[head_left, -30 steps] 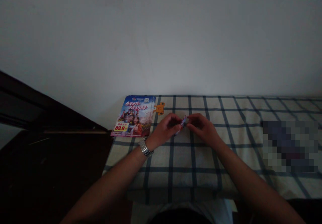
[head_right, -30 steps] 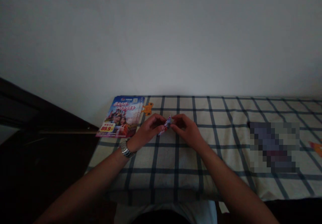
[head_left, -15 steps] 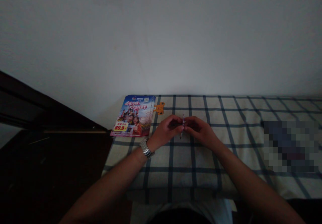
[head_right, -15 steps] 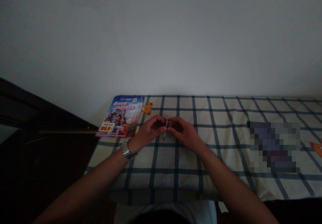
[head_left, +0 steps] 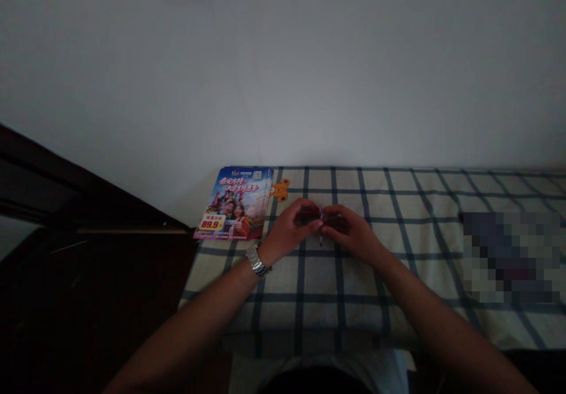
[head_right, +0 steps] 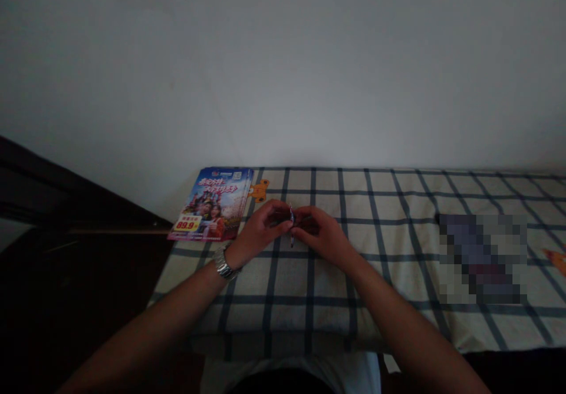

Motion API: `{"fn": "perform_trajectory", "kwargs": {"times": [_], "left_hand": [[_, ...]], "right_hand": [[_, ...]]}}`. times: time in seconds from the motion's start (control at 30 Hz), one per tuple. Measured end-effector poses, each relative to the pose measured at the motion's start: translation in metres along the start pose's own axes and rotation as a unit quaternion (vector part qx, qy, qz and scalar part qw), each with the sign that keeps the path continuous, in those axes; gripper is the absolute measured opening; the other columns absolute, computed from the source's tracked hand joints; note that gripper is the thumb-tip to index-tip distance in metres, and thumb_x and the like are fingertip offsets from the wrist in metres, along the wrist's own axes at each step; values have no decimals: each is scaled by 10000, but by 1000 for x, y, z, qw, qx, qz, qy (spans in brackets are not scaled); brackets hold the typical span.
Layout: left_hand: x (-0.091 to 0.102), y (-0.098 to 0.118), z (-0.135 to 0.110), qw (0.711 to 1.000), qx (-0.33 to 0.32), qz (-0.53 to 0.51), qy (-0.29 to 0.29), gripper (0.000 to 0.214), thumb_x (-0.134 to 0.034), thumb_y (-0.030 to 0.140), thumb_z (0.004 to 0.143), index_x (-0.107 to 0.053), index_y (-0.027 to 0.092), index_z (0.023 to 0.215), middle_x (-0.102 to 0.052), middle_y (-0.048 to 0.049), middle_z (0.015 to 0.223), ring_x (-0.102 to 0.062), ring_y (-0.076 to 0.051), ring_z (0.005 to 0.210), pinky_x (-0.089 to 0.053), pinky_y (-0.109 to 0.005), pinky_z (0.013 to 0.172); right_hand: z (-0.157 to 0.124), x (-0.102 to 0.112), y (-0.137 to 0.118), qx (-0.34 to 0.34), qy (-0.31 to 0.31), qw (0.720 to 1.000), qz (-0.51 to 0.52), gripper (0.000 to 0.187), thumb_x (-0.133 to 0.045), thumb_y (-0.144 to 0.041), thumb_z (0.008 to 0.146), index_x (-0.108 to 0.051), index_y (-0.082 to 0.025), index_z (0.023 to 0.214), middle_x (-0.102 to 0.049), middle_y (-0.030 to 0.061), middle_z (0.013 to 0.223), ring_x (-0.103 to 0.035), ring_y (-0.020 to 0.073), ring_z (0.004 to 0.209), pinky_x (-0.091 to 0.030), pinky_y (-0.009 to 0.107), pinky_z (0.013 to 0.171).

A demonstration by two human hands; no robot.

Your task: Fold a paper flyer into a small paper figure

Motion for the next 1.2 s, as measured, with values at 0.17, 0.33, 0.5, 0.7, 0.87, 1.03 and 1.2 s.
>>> {"fn": "perform_trajectory", "kwargs": {"times": [0.17,0.33,0.5,0.7,0.87,1.03,1.2], "left_hand": [[1,0,0,1000,5,7,-4,329,-721,404,917,-594,205,1146,-679,-78,1130,-680,-217,1088,-543,-396,1004],[1,0,0,1000,-9,-11,-6,346,-714,361,928,-595,209,1216,-680,-83,1173,-680,-217,1116,-531,-393,1031],[1,1,1,1000,-9,-21,-10,328,-690,363,943,-623,201,1221,-691,-97,1197,-678,-236,1145,-521,-410,1050],[0,-3,0,999,-4,-38,-30,434,-736,374,909,-587,218,1285,-678,-105,1251,-664,-251,1190,-532,-409,1045],[0,-5,1,998,-16,-41,-33,410,-709,343,929,-580,212,1295,-665,-110,1279,-647,-255,1220,-503,-423,1083],[2,-5,2,999,-21,-33,-8,336,-683,259,934,-599,207,1255,-666,-97,1252,-651,-240,1198,-488,-423,1095],[4,-4,2,999,-26,-31,-3,299,-655,209,936,-610,210,1231,-671,-89,1238,-656,-232,1182,-489,-416,1090]], "right_hand": [[1,0,-2,8,0,1000,13,337,-758,-398,872,-626,-258,1150,-730,54,1088,-740,215,996,-628,387,925],[2,1,-1,2,-2,1000,24,340,-756,-380,871,-625,-259,1161,-730,52,1081,-738,212,984,-629,383,912],[2,1,-2,-5,1,999,33,328,-746,-368,876,-626,-257,1160,-725,52,1093,-734,212,994,-624,389,924],[2,2,-3,-2,5,999,35,307,-743,-351,882,-632,-259,1153,-717,42,1068,-727,203,968,-625,367,890],[3,3,-1,5,6,999,37,312,-747,-349,881,-638,-255,1158,-702,42,1083,-712,201,989,-609,360,911],[3,6,3,-6,1,1000,28,314,-723,-394,909,-648,-250,1178,-732,53,1077,-721,213,979,-596,378,922],[2,7,6,-49,-24,996,64,371,-670,-445,951,-598,-264,1267,-774,47,1010,-756,213,893,-624,381,844]]}}
Point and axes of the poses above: each hand's wrist, its own z-axis towards the middle knuckle, its own x-axis out of the back of the hand, y = z × x, the point moved 1 cm from there along z, towards the middle knuckle
